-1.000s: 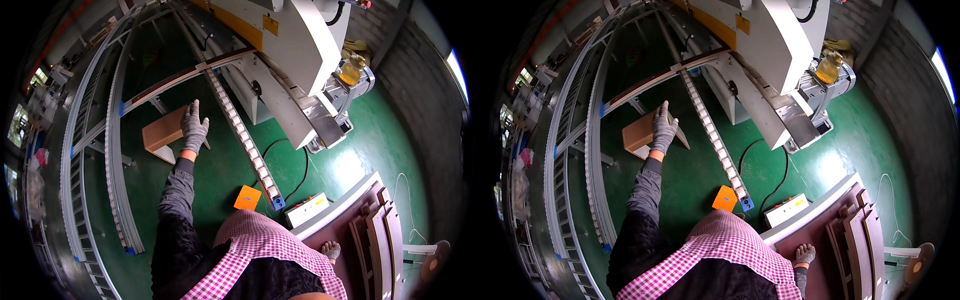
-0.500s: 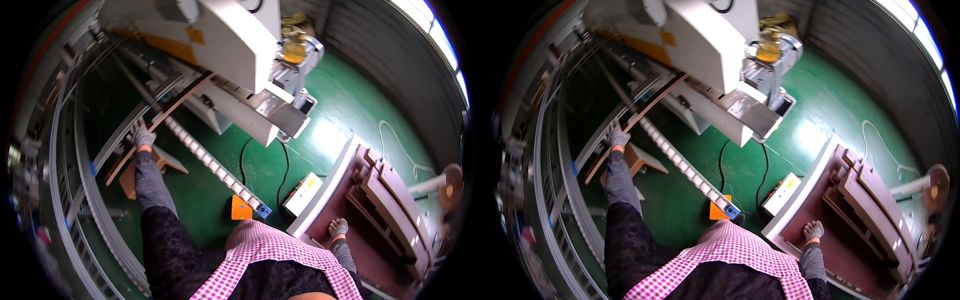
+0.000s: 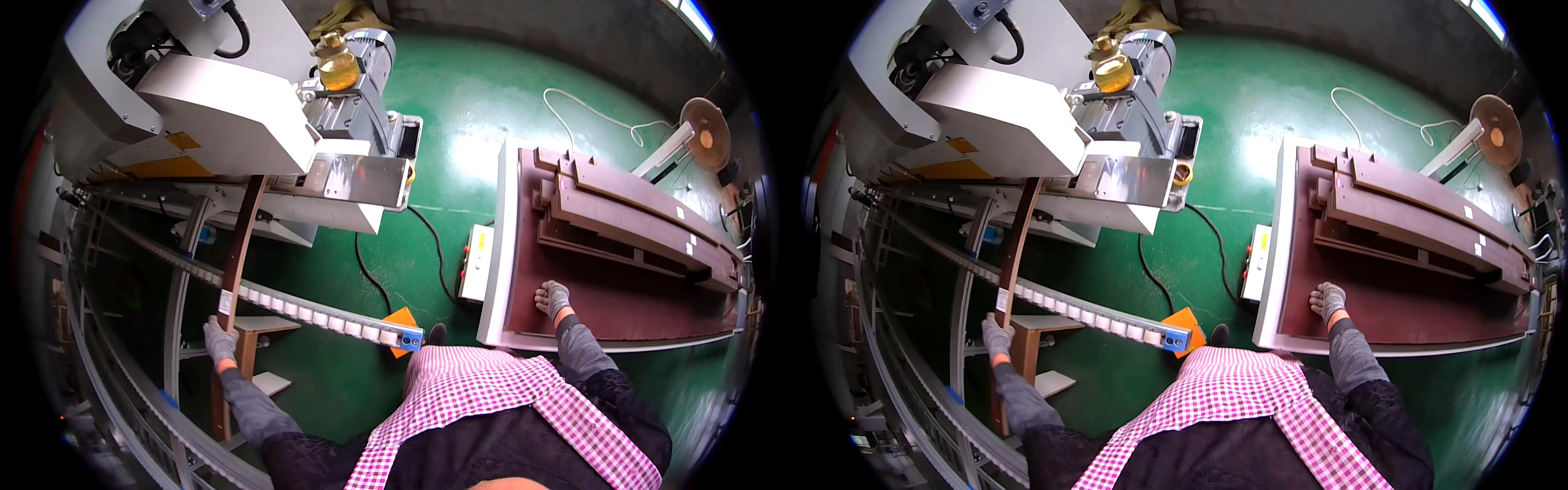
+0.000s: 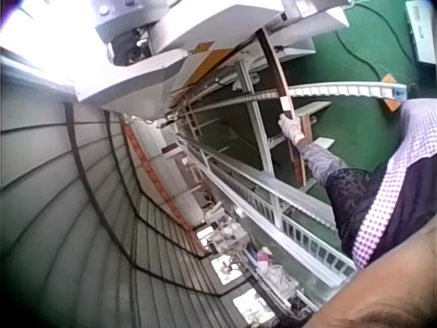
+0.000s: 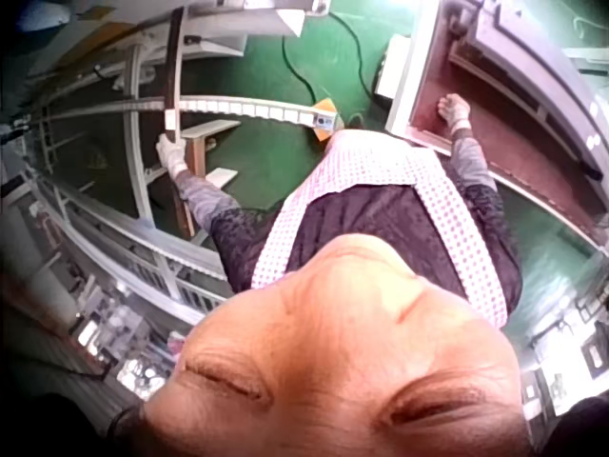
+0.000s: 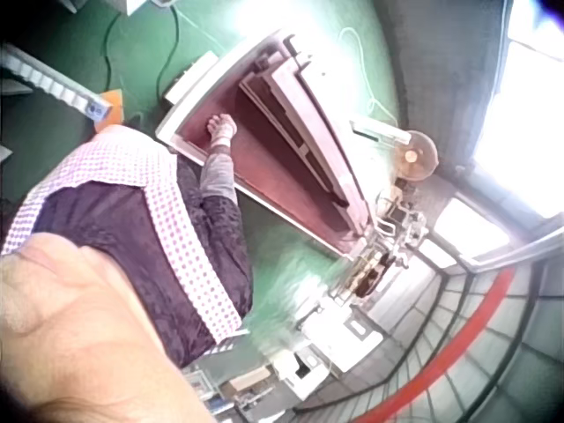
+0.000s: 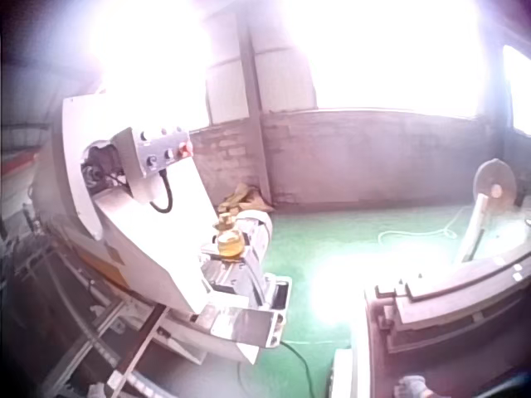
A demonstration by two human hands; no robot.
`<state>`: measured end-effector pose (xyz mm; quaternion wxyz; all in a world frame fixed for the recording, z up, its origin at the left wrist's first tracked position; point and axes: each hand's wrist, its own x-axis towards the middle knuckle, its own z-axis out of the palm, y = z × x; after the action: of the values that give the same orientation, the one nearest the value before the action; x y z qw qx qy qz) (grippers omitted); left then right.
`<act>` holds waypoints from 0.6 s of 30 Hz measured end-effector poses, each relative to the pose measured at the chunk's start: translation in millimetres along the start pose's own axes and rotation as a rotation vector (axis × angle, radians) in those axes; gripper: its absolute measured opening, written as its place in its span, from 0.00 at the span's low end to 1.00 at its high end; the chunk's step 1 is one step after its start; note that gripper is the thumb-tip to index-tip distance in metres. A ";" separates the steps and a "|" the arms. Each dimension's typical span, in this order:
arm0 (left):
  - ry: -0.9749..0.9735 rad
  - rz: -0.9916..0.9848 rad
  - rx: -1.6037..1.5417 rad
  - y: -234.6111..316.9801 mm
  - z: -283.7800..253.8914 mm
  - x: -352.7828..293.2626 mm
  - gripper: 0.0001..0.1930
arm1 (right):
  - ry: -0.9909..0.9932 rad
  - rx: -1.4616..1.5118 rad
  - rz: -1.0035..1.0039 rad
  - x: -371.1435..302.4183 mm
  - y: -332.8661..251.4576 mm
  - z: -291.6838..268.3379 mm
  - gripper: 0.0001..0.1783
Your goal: The person picks up wooden planks from a stack and feeds them one at a time into an edge-banding machine, repeating this process for several planks.
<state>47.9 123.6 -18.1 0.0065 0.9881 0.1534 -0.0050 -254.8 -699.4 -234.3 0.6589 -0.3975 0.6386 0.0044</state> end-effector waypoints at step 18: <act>0.096 0.547 -0.199 217.2 -130.7 -337.5 0.28 | -1.320 -0.404 -0.352 -237.2 -20.8 55.9 0.42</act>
<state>-206.8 -183.7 119.0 0.0972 0.9864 -0.1188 0.0590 -241.0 -564.9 -30.4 0.8124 -0.5236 0.0193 0.2559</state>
